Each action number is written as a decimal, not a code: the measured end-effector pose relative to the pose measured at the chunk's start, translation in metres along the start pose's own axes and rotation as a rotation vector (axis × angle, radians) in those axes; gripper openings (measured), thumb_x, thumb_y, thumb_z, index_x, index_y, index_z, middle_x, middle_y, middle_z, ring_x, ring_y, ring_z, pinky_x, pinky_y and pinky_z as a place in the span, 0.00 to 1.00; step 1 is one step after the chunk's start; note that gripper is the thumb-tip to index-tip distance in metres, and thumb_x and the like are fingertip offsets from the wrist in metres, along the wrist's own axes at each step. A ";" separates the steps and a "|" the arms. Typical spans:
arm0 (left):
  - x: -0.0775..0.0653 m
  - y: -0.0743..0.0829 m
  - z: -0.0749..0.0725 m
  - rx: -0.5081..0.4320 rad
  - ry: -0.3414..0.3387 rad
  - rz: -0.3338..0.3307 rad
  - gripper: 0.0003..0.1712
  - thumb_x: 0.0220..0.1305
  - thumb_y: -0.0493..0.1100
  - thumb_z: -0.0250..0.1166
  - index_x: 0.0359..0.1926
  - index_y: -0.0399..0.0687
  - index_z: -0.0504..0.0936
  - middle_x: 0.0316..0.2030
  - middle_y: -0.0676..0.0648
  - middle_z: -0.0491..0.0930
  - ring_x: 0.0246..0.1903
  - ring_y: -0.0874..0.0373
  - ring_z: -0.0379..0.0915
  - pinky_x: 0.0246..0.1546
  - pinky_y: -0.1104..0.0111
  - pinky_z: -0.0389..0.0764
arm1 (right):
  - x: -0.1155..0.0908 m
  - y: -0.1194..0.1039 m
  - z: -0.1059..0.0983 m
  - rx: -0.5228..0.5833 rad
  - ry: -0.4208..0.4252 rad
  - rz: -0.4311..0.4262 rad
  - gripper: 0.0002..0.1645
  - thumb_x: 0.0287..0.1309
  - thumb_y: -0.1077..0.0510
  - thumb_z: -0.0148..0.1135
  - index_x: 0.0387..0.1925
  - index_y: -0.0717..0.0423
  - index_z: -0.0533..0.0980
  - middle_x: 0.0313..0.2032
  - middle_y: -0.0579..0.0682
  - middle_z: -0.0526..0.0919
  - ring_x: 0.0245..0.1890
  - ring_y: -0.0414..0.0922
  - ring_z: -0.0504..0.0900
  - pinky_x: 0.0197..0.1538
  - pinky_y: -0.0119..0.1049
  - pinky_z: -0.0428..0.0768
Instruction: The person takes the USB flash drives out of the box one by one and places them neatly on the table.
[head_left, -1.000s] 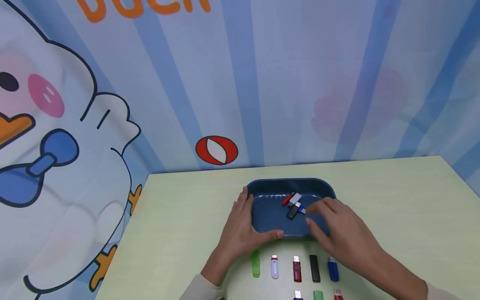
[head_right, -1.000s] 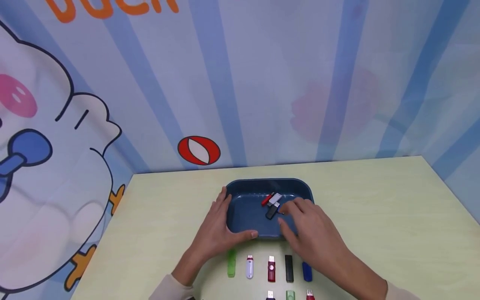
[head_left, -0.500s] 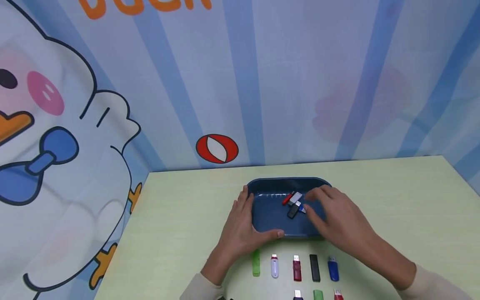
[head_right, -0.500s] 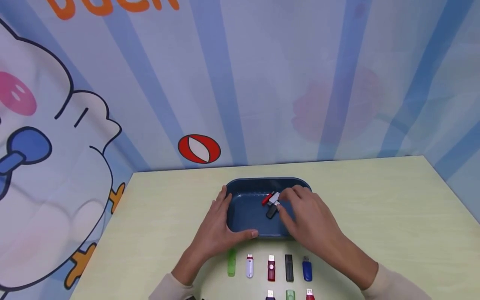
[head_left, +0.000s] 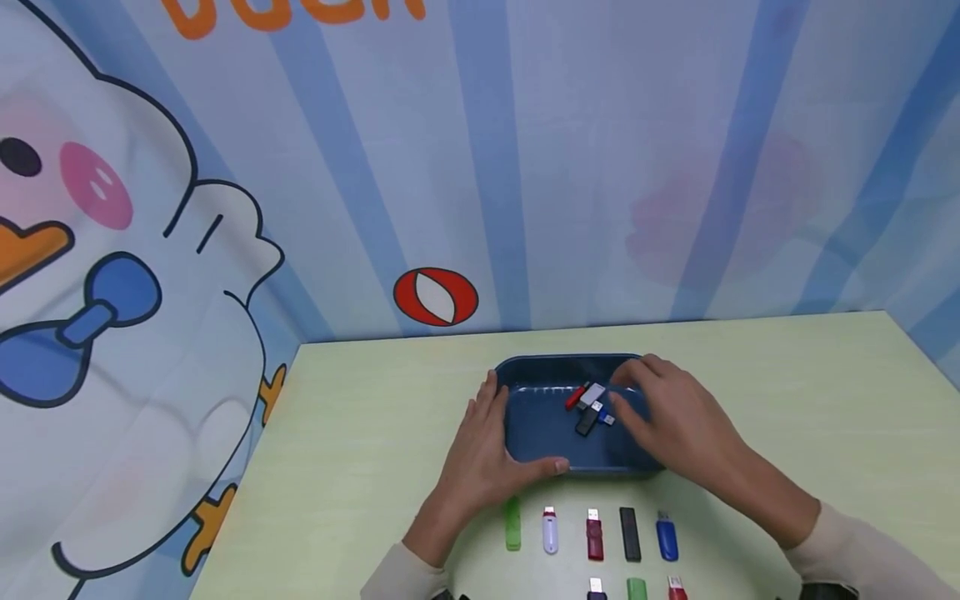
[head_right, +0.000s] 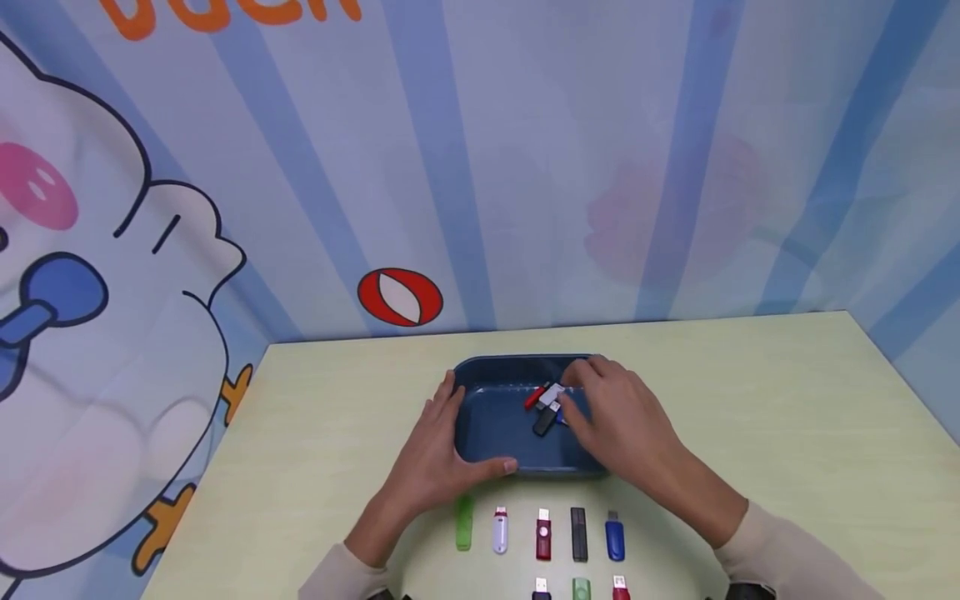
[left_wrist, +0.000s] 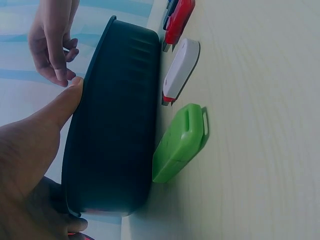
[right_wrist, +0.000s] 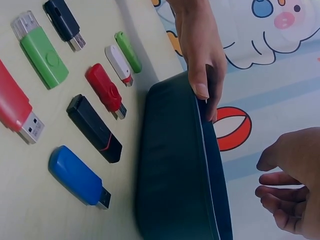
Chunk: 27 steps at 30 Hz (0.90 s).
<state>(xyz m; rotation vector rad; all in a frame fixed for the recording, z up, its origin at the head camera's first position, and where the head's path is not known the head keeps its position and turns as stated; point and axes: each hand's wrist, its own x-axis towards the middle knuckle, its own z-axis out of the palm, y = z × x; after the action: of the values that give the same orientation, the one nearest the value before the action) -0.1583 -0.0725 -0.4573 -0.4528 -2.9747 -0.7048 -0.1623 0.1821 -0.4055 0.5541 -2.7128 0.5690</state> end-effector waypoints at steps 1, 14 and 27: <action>0.000 0.000 0.000 0.001 0.000 0.000 0.72 0.37 0.87 0.52 0.72 0.42 0.54 0.74 0.47 0.38 0.70 0.56 0.34 0.67 0.58 0.44 | 0.001 0.000 0.001 0.000 -0.001 -0.002 0.16 0.58 0.48 0.61 0.43 0.53 0.77 0.40 0.49 0.78 0.36 0.44 0.76 0.37 0.43 0.79; 0.000 0.000 -0.001 -0.008 -0.007 0.005 0.71 0.38 0.86 0.53 0.72 0.41 0.54 0.74 0.46 0.39 0.70 0.55 0.34 0.67 0.58 0.44 | 0.019 0.001 0.010 0.017 -0.091 0.000 0.17 0.58 0.47 0.61 0.42 0.54 0.77 0.38 0.48 0.79 0.37 0.44 0.78 0.37 0.41 0.80; 0.001 -0.002 -0.002 -0.008 -0.015 0.009 0.71 0.38 0.86 0.52 0.72 0.41 0.53 0.74 0.47 0.39 0.70 0.56 0.34 0.67 0.59 0.43 | 0.027 0.003 0.032 -0.078 -0.243 0.041 0.31 0.45 0.40 0.71 0.41 0.59 0.77 0.35 0.50 0.80 0.31 0.42 0.75 0.33 0.38 0.78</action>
<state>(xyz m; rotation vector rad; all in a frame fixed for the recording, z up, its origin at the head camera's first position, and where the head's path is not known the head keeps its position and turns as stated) -0.1595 -0.0744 -0.4565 -0.4741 -2.9826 -0.7162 -0.1943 0.1624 -0.4243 0.5828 -2.9661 0.4274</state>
